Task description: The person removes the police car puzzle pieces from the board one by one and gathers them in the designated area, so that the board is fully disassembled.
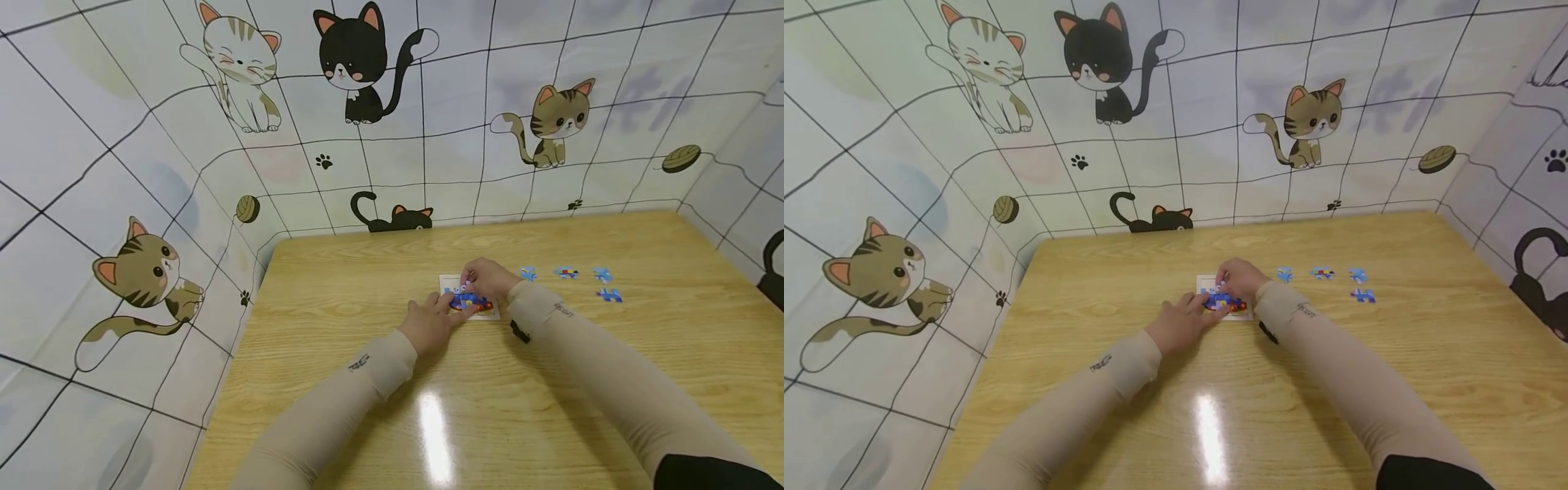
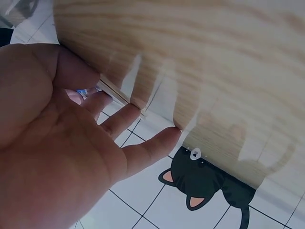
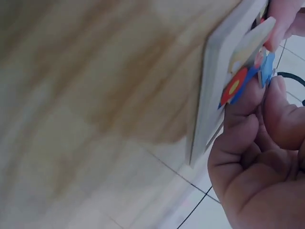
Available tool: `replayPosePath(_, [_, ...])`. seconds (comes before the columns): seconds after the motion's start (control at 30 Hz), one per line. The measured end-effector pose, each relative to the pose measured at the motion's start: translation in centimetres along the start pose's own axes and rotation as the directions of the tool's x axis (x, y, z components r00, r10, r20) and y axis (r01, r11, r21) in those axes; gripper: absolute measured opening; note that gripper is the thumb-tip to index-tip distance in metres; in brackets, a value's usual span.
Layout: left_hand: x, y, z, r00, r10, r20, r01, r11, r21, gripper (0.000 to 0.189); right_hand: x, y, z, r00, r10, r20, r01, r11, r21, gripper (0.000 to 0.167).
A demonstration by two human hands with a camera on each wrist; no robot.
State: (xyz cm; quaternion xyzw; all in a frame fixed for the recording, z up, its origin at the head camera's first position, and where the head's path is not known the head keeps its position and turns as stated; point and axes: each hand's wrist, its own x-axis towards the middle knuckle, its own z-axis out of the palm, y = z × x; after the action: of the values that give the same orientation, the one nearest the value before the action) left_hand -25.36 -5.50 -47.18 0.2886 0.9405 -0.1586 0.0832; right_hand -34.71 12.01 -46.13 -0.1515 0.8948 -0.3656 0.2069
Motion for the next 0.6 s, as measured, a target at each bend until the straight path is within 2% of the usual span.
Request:
replayPosePath(0.2, [-0.28, 0.16, -0.11, 1.000, 0.002, -0.005, -0.002, 1.000, 0.013, 0.064, 0.31, 0.27, -0.29, 1.000, 0.002, 0.019, -0.001, 0.999, -0.055, 0.006])
replayPosePath(0.33, [-0.31, 0.27, -0.24, 1.000, -0.005, 0.007, 0.004, 0.999, 0.032, 0.065, 0.39, 0.40, -0.47, 0.999, 0.034, 0.041, -0.034, 0.999, -0.005, 0.006])
replayPosePath(0.5, [-0.24, 0.32, -0.35, 1.000, -0.009, 0.028, 0.008, 0.999, 0.034, 0.064, 0.51, 0.46, -0.52, 0.997, 0.038, 0.070, -0.044, 0.995, 0.091, 0.008])
replayPosePath(0.6, [-0.10, 0.29, -0.32, 0.999, -0.014, 0.031, 0.013, 1.000, 0.027, 0.063, 0.42, 0.54, -0.62, 0.997, 0.041, 0.061, -0.048, 0.992, 0.117, 0.008])
